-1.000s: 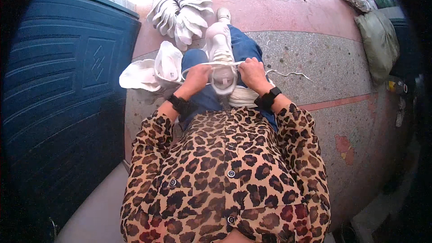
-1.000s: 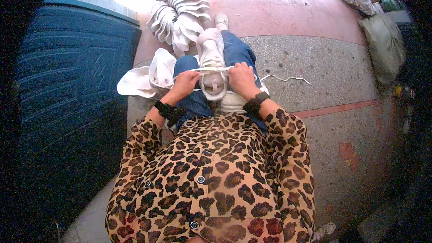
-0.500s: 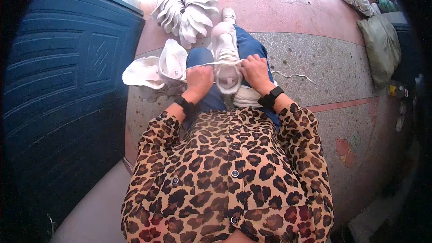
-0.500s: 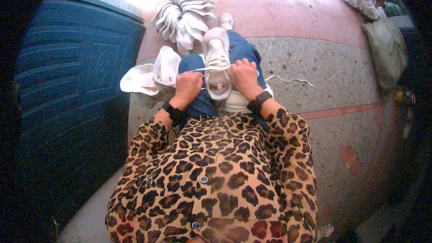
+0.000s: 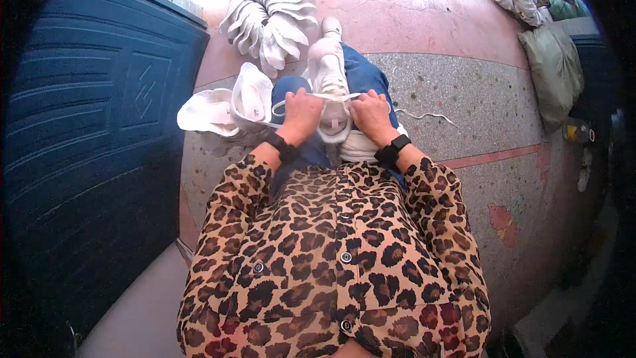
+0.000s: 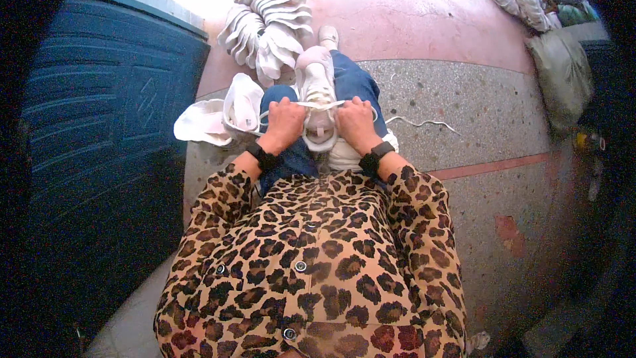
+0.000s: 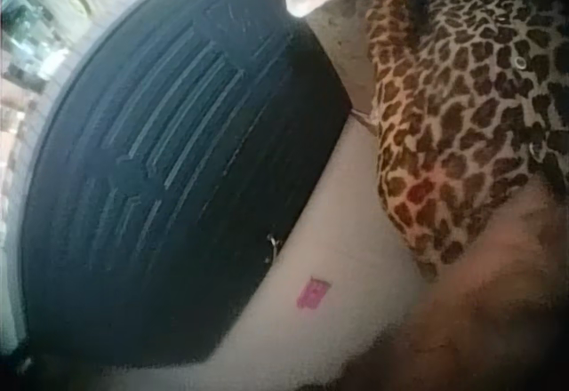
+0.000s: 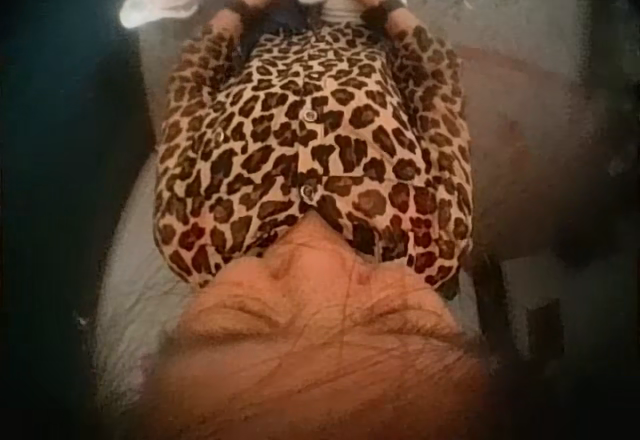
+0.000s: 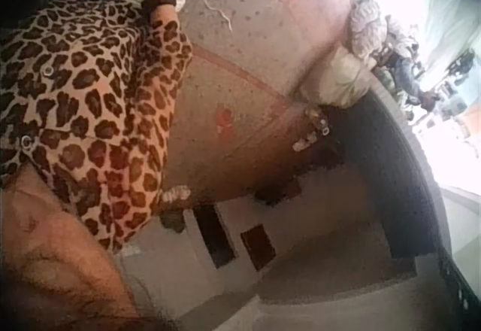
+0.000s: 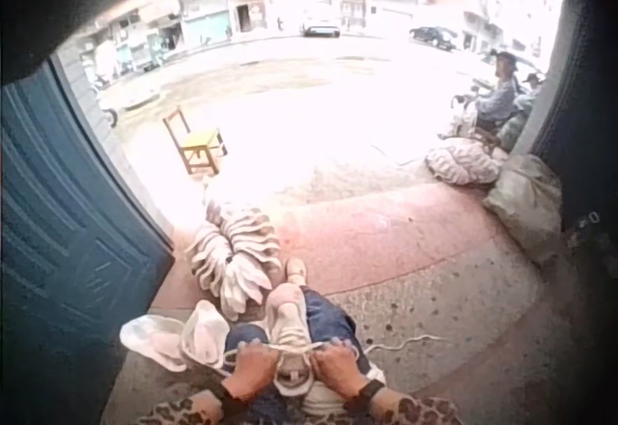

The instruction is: Lacing and tying several pairs of white shoes.

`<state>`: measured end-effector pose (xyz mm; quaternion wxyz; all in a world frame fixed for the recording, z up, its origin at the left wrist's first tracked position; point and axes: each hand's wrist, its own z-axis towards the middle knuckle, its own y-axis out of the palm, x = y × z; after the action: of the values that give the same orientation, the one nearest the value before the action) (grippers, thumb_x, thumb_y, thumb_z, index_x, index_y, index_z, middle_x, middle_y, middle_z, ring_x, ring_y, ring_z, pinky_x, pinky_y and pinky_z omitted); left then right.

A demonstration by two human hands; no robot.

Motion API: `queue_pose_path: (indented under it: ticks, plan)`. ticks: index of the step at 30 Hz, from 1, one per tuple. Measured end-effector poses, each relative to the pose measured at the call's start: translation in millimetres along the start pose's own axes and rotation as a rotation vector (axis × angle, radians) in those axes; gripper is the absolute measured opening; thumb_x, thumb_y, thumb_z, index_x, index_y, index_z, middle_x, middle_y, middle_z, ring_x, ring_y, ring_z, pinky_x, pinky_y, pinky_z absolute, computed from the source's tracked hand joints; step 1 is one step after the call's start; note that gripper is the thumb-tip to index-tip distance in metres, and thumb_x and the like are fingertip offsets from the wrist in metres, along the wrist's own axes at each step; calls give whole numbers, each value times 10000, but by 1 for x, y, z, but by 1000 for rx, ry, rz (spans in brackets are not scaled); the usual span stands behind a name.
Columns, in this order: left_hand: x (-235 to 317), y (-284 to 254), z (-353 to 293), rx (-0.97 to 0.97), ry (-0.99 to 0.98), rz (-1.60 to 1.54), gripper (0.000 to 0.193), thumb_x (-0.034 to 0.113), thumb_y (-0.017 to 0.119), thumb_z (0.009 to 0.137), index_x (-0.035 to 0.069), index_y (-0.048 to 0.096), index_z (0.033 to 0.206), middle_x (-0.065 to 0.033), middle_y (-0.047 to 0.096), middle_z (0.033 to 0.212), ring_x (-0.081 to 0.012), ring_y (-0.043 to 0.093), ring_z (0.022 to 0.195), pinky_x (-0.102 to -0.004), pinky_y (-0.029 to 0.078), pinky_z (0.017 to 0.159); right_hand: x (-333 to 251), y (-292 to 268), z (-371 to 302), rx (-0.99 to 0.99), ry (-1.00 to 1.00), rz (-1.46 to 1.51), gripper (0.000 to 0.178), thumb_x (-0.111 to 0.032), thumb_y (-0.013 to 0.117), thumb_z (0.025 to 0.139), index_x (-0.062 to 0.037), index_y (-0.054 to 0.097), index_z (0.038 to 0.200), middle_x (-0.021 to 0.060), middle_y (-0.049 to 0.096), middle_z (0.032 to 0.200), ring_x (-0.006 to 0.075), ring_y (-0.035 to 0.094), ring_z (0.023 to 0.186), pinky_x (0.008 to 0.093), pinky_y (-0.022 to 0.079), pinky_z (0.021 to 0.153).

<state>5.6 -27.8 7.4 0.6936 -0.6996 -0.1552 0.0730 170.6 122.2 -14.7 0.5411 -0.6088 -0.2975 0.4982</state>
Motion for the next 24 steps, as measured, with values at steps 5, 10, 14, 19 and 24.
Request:
queue_pose_path:
  ticks: [5,10,14,19,24]
  plan:
    - [22,-6,-14,246,-22,19,80,133,632,753,110,655,827,-42,644,755,-257,559,891,-421,379,753,-10,-6,-2,40,-36,58,123,-208,634,828,-92,673,817,85,669,854,277,598,915,434,441,796]
    - [21,4,-8,170,79,64,93,137,623,754,108,646,840,-49,636,754,-254,571,918,-416,391,771,-6,9,9,-28,-158,-8,95,-170,615,797,-90,667,790,80,674,822,263,607,905,421,453,778]
    - [24,-4,-4,29,183,207,115,168,618,771,102,702,814,-52,639,798,-247,556,966,-423,377,779,-9,-8,18,-221,-232,-115,75,-137,625,780,-96,686,794,72,681,840,251,606,919,400,461,780]
    - [23,-4,-1,103,253,204,135,182,616,776,105,719,816,-35,625,862,-252,544,991,-420,380,791,-13,-3,25,-243,-251,-203,114,-198,632,775,-135,704,711,48,660,778,240,589,916,394,412,762]
    - [1,-4,-2,193,175,-232,102,114,653,782,79,735,834,-43,647,834,-279,599,924,-391,456,764,-2,2,20,43,-197,6,80,-193,642,803,-147,692,761,47,638,848,260,568,950,414,393,768]
